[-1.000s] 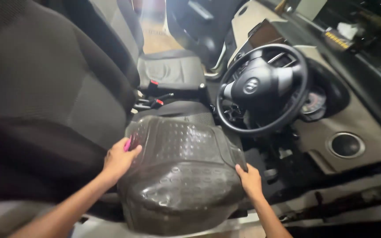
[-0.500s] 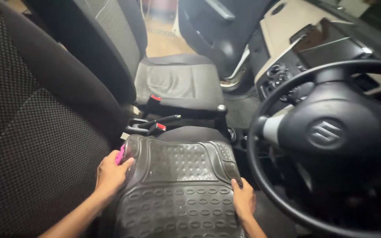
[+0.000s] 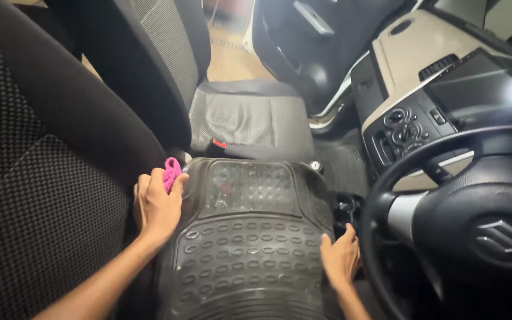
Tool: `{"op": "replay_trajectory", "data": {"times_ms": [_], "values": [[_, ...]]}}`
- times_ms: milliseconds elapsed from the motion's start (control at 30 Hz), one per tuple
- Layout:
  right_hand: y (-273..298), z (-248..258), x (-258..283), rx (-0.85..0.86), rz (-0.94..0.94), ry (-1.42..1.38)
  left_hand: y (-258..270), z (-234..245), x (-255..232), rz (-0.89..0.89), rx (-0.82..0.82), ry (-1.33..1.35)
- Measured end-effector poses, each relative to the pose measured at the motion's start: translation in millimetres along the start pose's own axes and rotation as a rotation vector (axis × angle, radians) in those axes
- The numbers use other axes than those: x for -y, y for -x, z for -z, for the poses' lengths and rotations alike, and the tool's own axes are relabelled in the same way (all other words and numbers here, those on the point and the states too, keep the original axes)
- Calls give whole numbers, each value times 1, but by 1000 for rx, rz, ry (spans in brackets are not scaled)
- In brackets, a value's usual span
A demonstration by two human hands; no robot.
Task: The person is cleaning a car floor mat with a pink cloth and then a checkered cloth before putting it back into the car footwell.
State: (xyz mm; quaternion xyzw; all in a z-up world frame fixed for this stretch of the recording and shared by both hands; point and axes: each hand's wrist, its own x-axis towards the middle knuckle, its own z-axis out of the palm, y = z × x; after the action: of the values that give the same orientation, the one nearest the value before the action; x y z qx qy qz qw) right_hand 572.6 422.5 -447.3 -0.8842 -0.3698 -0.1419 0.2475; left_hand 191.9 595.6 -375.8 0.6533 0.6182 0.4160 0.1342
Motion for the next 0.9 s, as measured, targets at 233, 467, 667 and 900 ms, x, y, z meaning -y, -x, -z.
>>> {"op": "replay_trajectory", "data": {"times_ms": [233, 467, 667, 900], "values": [[154, 83, 89, 638, -507, -1060, 136, 33, -56, -44, -60, 262], [218, 102, 60, 795, -891, -1389, 232, 70, -76, 232, 882, 590], [187, 132, 65, 415, -271, -763, 253, 62, 6, 121, 355, 110], [225, 65, 135, 316, 340, -170, 267, 49, 44, 138, 876, -506]]}}
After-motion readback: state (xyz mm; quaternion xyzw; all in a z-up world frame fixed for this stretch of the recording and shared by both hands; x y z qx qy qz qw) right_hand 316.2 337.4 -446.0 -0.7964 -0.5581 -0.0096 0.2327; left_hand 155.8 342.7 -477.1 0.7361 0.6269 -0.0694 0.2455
